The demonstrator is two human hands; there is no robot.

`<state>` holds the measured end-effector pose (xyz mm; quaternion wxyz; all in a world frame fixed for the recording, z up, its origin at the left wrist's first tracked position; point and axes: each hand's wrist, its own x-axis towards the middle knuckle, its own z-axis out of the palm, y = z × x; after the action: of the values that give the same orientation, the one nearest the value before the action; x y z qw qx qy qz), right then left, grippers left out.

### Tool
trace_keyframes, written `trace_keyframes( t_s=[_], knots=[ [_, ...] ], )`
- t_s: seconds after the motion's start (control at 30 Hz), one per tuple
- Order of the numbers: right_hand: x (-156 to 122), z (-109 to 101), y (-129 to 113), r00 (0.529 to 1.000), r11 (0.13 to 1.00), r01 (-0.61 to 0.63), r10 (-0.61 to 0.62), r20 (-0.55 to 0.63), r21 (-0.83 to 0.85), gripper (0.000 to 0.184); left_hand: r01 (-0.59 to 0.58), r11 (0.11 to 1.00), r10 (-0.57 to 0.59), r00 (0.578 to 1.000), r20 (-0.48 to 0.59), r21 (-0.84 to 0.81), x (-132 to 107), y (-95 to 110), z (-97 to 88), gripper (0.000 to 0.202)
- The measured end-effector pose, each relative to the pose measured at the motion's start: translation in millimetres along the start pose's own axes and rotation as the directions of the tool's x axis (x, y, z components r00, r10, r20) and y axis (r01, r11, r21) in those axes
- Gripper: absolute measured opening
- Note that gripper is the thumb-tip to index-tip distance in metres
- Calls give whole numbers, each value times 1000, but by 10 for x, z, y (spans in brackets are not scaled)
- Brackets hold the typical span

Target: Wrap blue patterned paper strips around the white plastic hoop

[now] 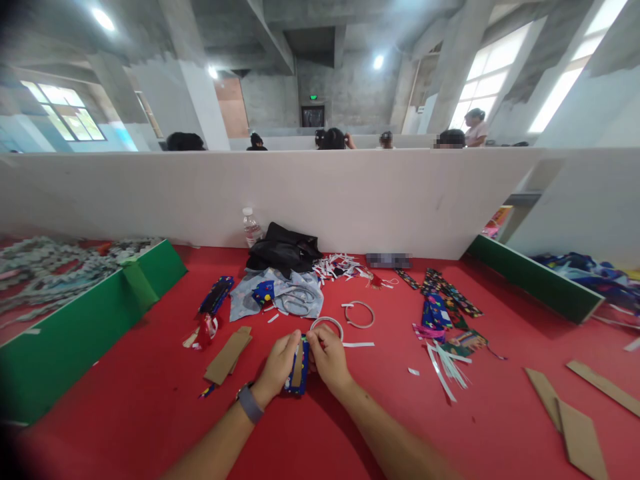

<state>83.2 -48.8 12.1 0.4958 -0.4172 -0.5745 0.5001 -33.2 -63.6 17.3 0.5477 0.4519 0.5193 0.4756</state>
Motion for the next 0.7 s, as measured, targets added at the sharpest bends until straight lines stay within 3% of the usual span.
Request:
trace_keyframes(
  t_s=[0.1,0.27,0.47,0.6,0.7],
  knots=[
    [5,-12,18,1000,999,23,-23,4,-37,35,-91,992,94,995,-28,91,36,-63,-37,51],
    [28,-29,50,1000,999,9,-9,-1,-44,36,-112,982,117,993,-23,153,51,-111,-42,51],
    [75,-54,30,985,966,165,-171,-14,-197,34,-188,943,215,974,-70,276,29,-83,-25,51],
    [76,-58,25,987,967,157,-161,-5,-201,34,-172,947,206,974,-98,273,45,-82,-33,53],
    [63,-54,22,991,977,135,-137,2,-165,35,-140,973,161,981,-109,184,48,-81,-35,54]
  ],
)
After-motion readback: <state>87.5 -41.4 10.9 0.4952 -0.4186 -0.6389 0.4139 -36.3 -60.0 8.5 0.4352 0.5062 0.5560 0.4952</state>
